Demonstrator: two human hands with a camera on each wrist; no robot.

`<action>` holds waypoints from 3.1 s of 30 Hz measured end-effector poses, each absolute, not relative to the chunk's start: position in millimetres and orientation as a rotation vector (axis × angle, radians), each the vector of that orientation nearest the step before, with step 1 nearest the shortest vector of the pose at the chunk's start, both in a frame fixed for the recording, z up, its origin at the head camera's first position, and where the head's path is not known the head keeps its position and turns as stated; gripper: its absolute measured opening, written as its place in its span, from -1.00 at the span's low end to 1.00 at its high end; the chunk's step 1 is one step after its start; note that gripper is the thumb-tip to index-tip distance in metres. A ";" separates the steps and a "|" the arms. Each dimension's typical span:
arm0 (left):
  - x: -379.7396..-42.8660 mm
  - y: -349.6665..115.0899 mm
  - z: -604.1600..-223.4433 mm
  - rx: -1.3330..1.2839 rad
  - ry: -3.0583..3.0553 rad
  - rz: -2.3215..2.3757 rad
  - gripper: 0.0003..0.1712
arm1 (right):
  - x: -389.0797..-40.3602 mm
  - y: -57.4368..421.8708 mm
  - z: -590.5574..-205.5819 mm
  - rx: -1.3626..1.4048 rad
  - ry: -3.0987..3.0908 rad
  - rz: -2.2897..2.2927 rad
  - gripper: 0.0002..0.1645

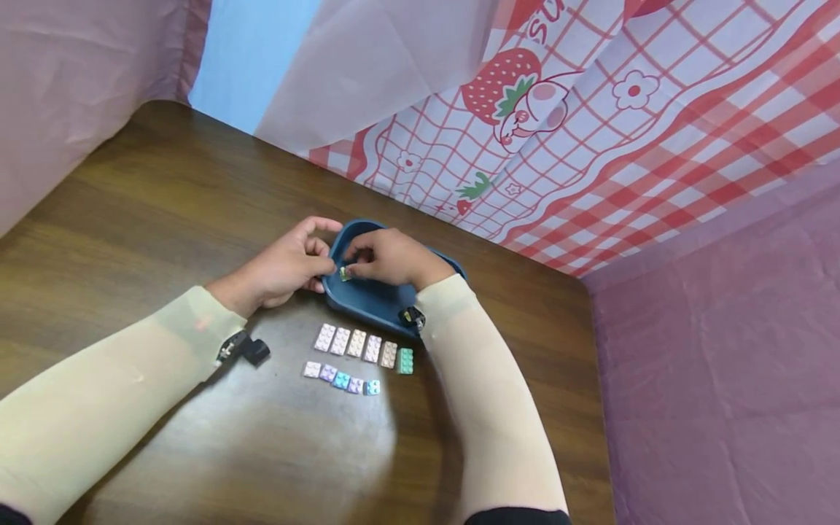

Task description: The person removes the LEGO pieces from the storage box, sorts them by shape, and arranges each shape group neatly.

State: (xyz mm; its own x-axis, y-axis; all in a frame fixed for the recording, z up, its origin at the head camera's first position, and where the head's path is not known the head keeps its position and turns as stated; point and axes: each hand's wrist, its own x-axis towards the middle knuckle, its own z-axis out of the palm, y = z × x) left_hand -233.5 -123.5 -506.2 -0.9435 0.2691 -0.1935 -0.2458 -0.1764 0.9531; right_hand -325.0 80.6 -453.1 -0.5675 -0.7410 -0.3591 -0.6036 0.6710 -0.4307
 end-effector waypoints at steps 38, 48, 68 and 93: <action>-232.9 -121.2 -506.1 -0.008 1.786 2.183 -0.23 | -322.5 83.9 -450.0 -1.040 2.341 -0.383 -0.87; -234.5 -119.3 -506.0 -0.015 1.802 2.187 -0.24 | -316.6 94.5 -436.2 -0.994 2.438 -0.401 -0.82; -233.2 -120.2 -503.1 -0.020 1.816 2.186 -0.23 | -265.8 131.7 -404.5 -0.959 2.556 -0.508 -0.83; -230.5 -121.8 -505.8 -0.041 1.818 2.159 -0.24 | -164.7 188.6 -427.4 -1.058 2.622 -0.561 -0.82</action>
State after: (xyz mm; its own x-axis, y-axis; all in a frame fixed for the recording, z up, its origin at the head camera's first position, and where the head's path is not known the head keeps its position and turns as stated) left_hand -230.5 -121.8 -505.8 -0.9492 0.2213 -0.2237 -0.2580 -0.1406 0.9559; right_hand -164.7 188.6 -427.4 -0.7016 -0.7065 -0.0925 -0.6069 0.6605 -0.4420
